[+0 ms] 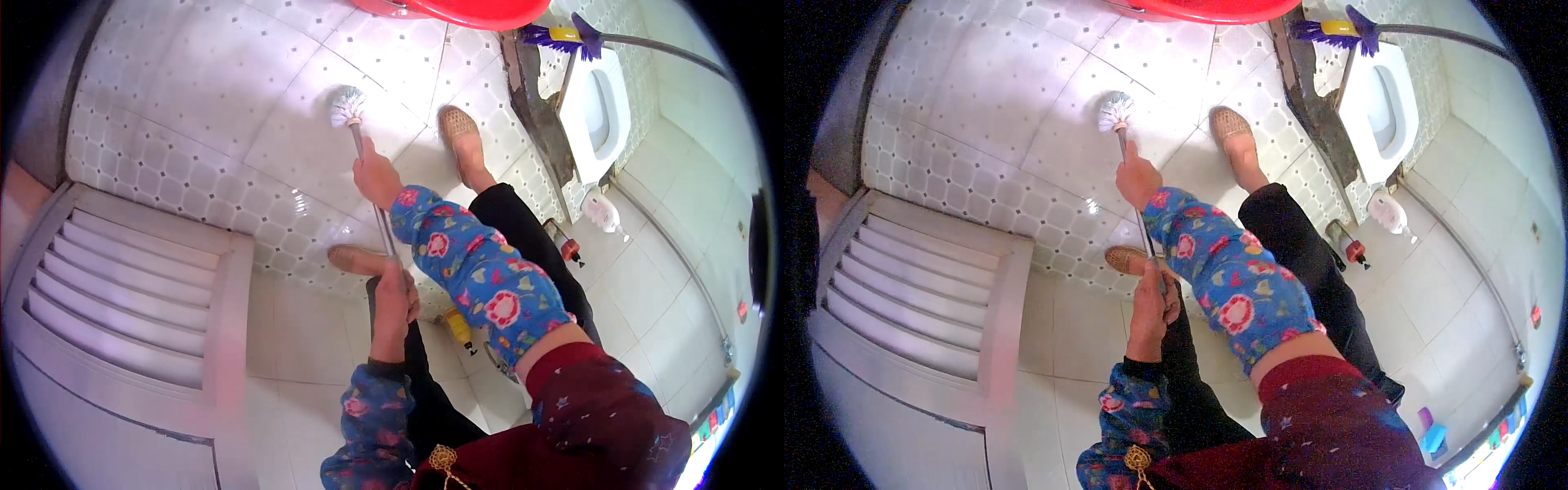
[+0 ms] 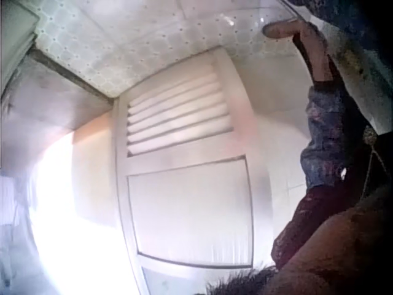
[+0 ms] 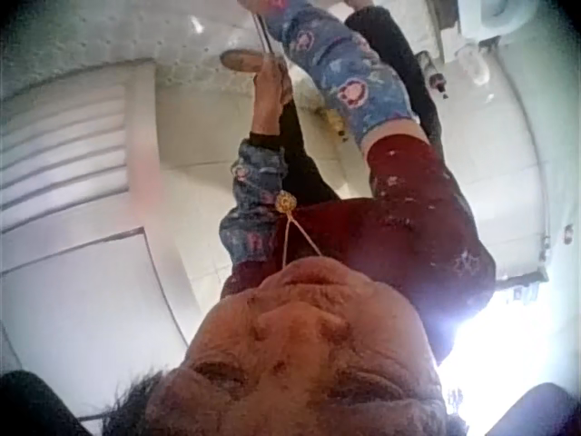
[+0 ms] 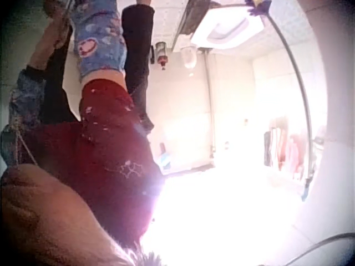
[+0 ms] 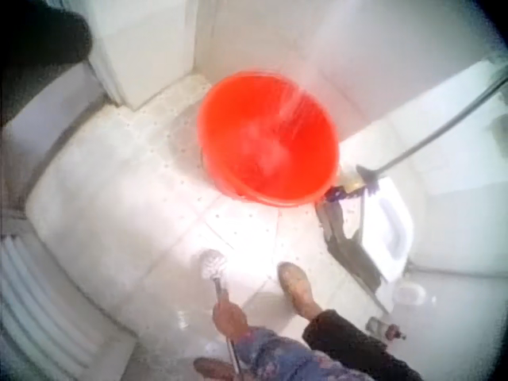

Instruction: The person scrubs the tiled bathroom floor using a brush and water from a red bucket.

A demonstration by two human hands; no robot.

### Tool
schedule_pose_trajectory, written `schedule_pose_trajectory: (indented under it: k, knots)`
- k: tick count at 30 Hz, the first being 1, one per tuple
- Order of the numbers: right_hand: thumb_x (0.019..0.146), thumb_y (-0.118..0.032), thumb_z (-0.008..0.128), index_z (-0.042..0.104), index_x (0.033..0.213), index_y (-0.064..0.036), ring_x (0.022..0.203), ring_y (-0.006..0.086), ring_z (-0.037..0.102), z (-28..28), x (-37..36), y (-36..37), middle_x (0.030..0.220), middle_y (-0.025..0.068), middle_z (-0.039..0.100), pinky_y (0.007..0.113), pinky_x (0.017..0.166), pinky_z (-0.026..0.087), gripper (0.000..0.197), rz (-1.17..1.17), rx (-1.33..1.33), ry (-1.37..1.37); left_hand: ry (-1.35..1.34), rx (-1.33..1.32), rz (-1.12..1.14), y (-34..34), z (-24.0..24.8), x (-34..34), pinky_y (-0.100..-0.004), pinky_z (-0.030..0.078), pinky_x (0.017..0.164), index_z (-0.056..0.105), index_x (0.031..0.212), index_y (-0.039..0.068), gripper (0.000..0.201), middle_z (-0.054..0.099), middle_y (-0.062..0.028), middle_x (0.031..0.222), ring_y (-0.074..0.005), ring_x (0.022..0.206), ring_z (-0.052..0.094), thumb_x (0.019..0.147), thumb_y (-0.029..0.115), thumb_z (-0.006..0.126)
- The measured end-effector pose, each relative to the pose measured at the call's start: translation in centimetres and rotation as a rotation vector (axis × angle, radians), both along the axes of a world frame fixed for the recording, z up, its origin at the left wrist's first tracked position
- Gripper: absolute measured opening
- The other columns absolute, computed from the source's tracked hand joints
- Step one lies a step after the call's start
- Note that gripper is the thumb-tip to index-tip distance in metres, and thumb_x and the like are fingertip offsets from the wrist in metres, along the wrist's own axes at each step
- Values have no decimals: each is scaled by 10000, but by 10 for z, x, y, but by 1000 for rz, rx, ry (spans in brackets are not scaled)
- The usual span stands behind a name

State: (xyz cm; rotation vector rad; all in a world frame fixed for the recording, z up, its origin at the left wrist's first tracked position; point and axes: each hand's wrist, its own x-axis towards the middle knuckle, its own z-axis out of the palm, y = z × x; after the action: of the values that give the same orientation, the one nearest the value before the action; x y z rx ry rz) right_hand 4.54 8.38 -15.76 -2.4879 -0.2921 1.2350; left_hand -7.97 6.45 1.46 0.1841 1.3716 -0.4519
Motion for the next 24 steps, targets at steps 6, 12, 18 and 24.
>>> schedule_pose_trajectory:
  k: [6,12,18,24]
  knots:
    - [801,-112,440,341,1055,-3,681,459,546,-26,96,-4,691,256,565,533,595,435,294,152,126,-335,-191,1,-70,26,-46,52,-245,183,283,459,733,97,442,297,22,438,-90,314,271,905,488,345]
    - [823,-163,427,284,1202,-17,659,459,544,7,4,4,707,276,566,557,633,409,430,40,-18,56,-21,92,-99,2,0,14,-237,191,298,440,704,96,464,288,9,432,-104,319,291,902,502,333]
    - [820,-145,420,356,1089,-59,661,470,545,-12,66,4,702,283,560,546,610,433,290,-43,71,-106,-207,-30,-56,-5,-37,46,-292,264,305,378,639,99,433,364,-19,442,-173,307,357,900,436,305]
    - [824,-180,442,353,1118,-71,671,462,550,-13,25,20,722,281,569,558,626,421,326,-165,12,-52,-83,252,-75,1,-35,12,-240,200,274,421,629,117,468,325,18,426,-99,297,298,888,504,377]
